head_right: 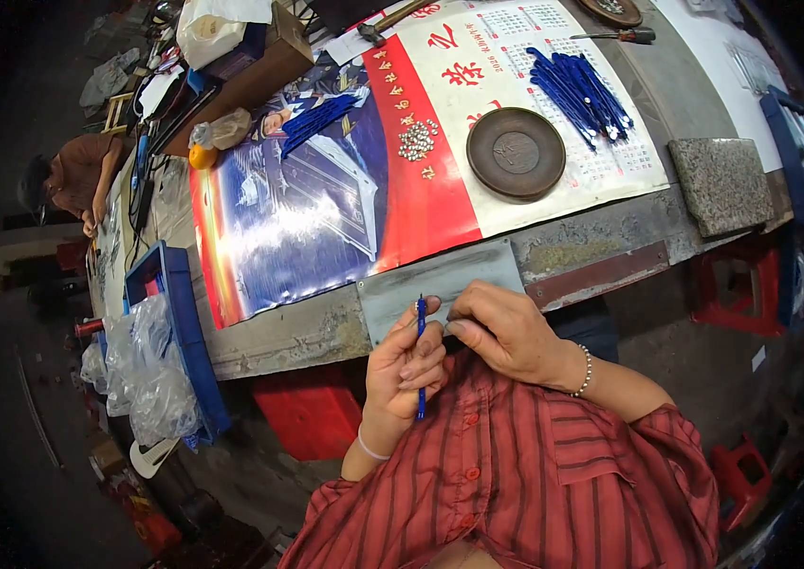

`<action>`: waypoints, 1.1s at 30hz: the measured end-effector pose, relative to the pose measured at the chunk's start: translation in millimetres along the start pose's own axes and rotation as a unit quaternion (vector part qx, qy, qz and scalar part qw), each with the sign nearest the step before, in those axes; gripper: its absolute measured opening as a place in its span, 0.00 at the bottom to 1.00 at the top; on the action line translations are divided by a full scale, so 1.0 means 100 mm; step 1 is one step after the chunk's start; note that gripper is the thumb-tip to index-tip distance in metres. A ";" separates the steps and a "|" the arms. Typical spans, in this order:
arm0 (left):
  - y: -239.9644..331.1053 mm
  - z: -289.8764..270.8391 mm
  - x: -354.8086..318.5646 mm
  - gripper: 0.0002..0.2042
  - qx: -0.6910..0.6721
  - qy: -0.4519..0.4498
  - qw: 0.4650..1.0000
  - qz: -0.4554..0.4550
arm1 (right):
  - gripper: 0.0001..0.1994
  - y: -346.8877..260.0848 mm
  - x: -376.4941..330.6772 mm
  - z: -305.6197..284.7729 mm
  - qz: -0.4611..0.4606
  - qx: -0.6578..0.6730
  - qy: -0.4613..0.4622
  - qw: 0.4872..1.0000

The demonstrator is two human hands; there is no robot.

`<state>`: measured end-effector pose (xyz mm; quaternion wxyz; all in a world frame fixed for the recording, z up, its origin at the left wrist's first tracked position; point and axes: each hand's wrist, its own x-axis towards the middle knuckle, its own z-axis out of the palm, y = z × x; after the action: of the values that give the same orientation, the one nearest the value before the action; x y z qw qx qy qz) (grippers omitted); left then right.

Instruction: Manually assembling and inspecting small blue plastic components at a factory workstation.

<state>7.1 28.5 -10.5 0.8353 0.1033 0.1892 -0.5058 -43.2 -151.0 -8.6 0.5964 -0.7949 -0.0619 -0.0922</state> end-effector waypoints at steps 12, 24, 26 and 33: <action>-0.27 0.14 0.00 0.15 0.520 0.061 0.771 0.363 | 0.07 -0.08 0.34 0.05 -0.052 -0.027 0.009 0.998; -0.42 -0.04 0.12 0.17 0.521 0.034 0.704 0.482 | 0.10 0.03 0.32 0.31 -0.144 -0.100 0.107 0.979; -0.44 0.01 0.12 0.16 0.442 0.015 0.776 0.450 | 0.10 -0.01 0.31 0.29 -0.088 -0.072 0.090 0.989; -0.48 -0.02 0.14 0.16 0.422 0.032 0.776 0.469 | 0.09 -0.06 0.39 0.30 -0.156 0.057 0.174 0.971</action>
<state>-30.1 -4.7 -17.6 0.8353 0.5372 -0.0882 -0.0772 -4.3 -121.5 -2.8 0.6210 -0.7118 -0.0857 -0.3169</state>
